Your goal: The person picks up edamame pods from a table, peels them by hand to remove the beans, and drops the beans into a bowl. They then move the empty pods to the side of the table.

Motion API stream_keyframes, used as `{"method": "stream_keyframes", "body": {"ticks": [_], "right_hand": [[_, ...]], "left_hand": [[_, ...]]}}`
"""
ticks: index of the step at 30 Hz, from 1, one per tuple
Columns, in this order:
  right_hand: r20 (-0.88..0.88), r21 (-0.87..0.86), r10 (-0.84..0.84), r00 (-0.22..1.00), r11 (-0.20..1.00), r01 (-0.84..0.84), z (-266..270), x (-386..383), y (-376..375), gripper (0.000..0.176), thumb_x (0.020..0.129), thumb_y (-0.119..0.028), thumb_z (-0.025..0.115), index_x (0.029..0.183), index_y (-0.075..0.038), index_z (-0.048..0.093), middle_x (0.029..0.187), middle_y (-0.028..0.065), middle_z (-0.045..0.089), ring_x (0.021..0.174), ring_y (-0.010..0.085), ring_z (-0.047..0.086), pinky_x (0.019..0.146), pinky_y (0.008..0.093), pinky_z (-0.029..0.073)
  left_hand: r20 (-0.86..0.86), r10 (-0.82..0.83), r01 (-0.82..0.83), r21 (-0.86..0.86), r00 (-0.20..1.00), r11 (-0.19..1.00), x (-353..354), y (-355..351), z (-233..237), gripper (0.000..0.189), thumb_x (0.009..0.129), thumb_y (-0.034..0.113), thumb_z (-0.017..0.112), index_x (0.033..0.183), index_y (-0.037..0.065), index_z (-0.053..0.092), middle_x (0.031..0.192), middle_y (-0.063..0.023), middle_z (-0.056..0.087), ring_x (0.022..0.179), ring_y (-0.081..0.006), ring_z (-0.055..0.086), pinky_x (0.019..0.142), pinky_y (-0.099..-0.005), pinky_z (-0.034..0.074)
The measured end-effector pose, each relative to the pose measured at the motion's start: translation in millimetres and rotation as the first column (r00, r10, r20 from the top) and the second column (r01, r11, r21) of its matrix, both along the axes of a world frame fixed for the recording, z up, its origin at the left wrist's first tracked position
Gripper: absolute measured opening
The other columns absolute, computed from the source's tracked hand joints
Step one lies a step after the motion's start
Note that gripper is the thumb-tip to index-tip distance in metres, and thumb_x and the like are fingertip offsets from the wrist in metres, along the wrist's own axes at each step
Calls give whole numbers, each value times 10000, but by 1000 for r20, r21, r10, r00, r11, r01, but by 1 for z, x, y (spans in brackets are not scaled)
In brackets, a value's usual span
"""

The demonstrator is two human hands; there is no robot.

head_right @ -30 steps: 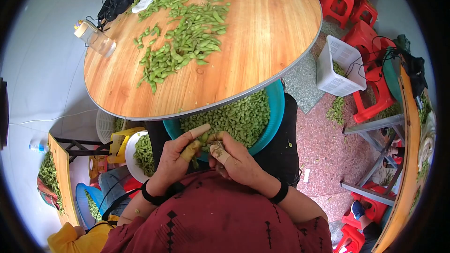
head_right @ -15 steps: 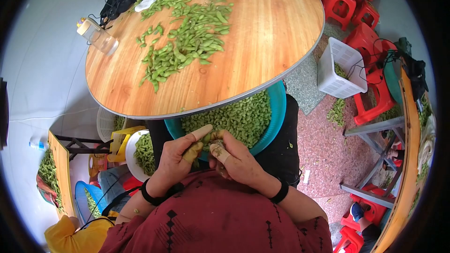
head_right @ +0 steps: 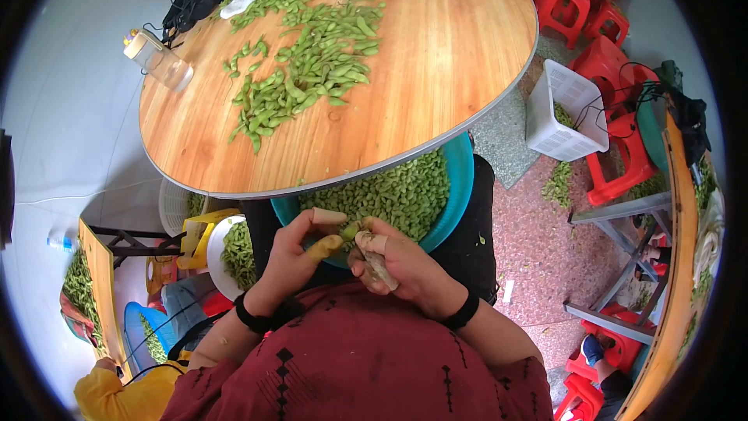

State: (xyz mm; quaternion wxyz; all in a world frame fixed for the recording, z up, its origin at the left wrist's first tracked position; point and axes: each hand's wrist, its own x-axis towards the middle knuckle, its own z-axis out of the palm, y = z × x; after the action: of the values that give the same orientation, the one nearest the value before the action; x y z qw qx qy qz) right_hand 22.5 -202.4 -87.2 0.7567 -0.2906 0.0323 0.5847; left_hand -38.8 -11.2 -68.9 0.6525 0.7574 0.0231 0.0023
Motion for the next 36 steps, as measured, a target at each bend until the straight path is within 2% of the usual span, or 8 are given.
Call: {"method": "stream_keyframes", "body": {"ticks": [1, 8, 13, 19, 24, 27, 29, 36], "right_hand": [[63, -66, -22, 998, 997, 27, 1, -1, 1, 208, 991, -202, 415, 1173, -100, 424, 732, 102, 572, 423, 138, 460, 361, 246, 356], [292, -287, 14, 956, 955, 74, 17, -6, 7, 195, 994, -174, 388, 1154, -70, 429, 752, 112, 590, 482, 172, 549, 410, 263, 410], [259, -228, -12, 966, 971, 73, 10, -5, 7, 198, 994, -171, 392, 1160, -73, 435, 746, 111, 585, 459, 165, 515, 405, 266, 400], [85, -96, -49, 995, 994, 58, -19, 4, 4, 215, 986, -185, 420, 1172, -79, 442, 729, 103, 577, 432, 146, 468, 387, 259, 359], [206, -250, -83, 975, 959, 135, -14, 5, 5, 178, 967, -167, 478, 1108, -60, 487, 715, 84, 575, 413, 141, 451, 381, 263, 340], [749, -431, 76, 658, 811, 397, -13, -4, 11, 131, 944, -119, 531, 1037, -27, 516, 730, 108, 585, 464, 182, 495, 441, 320, 405], [991, -75, 0, 136, 832, 549, -14, -8, 16, 120, 890, -60, 580, 977, -8, 517, 779, 163, 565, 588, 292, 555, 560, 400, 464], [977, -138, 204, -70, 843, 520, -8, -11, 21, 147, 801, -10, 582, 897, 6, 472, 854, 224, 505, 762, 438, 537, 632, 492, 455]], "left_hand": [[371, -99, -134, 552, 923, 823, 2, 1, -2, 257, 825, 47, 670, 1082, 36, 673, 859, -85, 634, 799, -188, 612, 696, -288, 466], [453, -217, -215, 725, 864, 654, 0, -9, 3, 279, 774, 30, 694, 1051, 61, 683, 829, -86, 632, 776, -268, 616, 725, -336, 470], [232, 33, -90, 239, 972, 967, 3, -16, -12, 200, 901, 27, 582, 1091, 54, 637, 830, -57, 622, 709, -142, 588, 617, -268, 457], [-403, -97, -88, -417, 910, 905, 12, -1, -24, 215, 977, 47, 459, 1157, 38, 575, 840, -20, 581, 628, -82, 489, 546, -224, 425], [-324, -11, -54, -191, 946, 980, 7, -2, -24, 296, 946, 16, 498, 1241, 40, 504, 884, -51, 612, 674, -115, 570, 592, -237, 487], [-262, 89, -98, -20, 961, 995, 4, -6, -14, 377, 909, -13, 544, 1275, 37, 470, 942, -92, 651, 741, -143, 642, 647, -252, 527], [-233, 128, -106, 107, 964, 989, 2, -10, -7, 415, 889, -28, 566, 1285, 35, 458, 971, -117, 672, 782, -158, 675, 676, -261, 541], [-112, 128, -94, 267, 985, 959, -6, -22, 6, 497, 860, -25, 607, 1332, 43, 468, 976, -157, 706, 880, -192, 702, 758, -287, 547]]}}
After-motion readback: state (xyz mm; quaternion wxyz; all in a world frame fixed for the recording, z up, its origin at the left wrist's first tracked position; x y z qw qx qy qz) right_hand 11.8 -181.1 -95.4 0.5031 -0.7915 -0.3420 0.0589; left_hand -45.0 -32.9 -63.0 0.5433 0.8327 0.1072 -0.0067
